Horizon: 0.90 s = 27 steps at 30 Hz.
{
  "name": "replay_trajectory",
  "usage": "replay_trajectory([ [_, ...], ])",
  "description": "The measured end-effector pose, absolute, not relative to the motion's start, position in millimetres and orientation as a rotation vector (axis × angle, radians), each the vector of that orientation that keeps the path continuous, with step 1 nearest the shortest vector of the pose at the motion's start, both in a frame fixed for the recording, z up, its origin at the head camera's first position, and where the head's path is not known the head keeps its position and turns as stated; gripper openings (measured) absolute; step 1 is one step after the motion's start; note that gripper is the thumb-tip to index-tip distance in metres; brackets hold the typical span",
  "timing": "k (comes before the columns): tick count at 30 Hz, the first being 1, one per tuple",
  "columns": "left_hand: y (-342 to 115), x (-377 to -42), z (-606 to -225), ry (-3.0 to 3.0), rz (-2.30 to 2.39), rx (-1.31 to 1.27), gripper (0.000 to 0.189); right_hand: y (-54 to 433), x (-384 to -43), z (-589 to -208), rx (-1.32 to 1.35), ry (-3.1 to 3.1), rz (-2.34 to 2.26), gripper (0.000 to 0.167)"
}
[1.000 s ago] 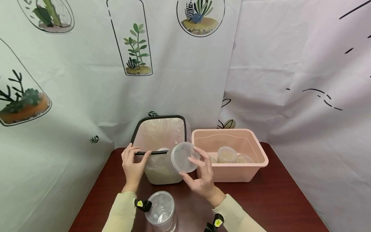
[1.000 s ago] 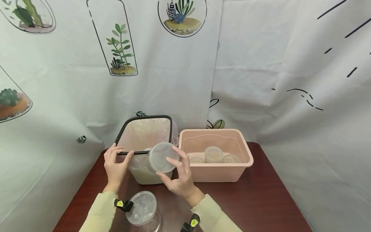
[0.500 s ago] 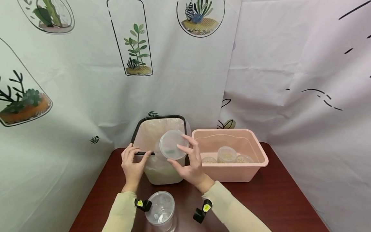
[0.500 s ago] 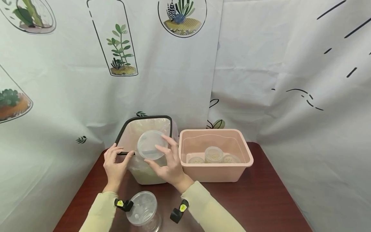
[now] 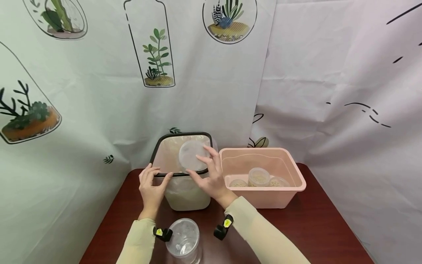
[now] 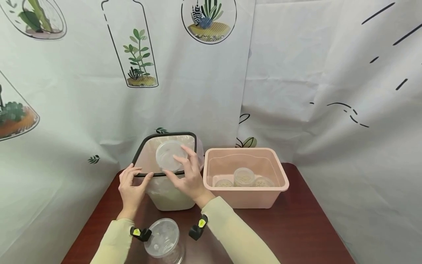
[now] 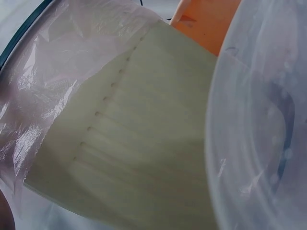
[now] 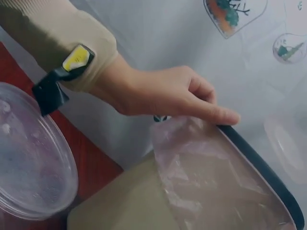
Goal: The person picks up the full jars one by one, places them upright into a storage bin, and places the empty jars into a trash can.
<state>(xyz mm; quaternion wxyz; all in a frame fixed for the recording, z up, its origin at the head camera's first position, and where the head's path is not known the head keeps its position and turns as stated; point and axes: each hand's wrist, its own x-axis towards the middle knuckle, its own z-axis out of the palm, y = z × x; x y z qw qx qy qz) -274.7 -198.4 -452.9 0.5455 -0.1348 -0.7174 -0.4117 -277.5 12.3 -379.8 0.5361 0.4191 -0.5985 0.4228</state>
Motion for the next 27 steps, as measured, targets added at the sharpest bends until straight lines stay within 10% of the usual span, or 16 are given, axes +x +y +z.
replay_trajectory([
  [27, -198, -270, -450, -1.691, -0.974, -0.318, 0.032, -1, -314, -381, 0.923, -2.104, 0.967, 0.040],
])
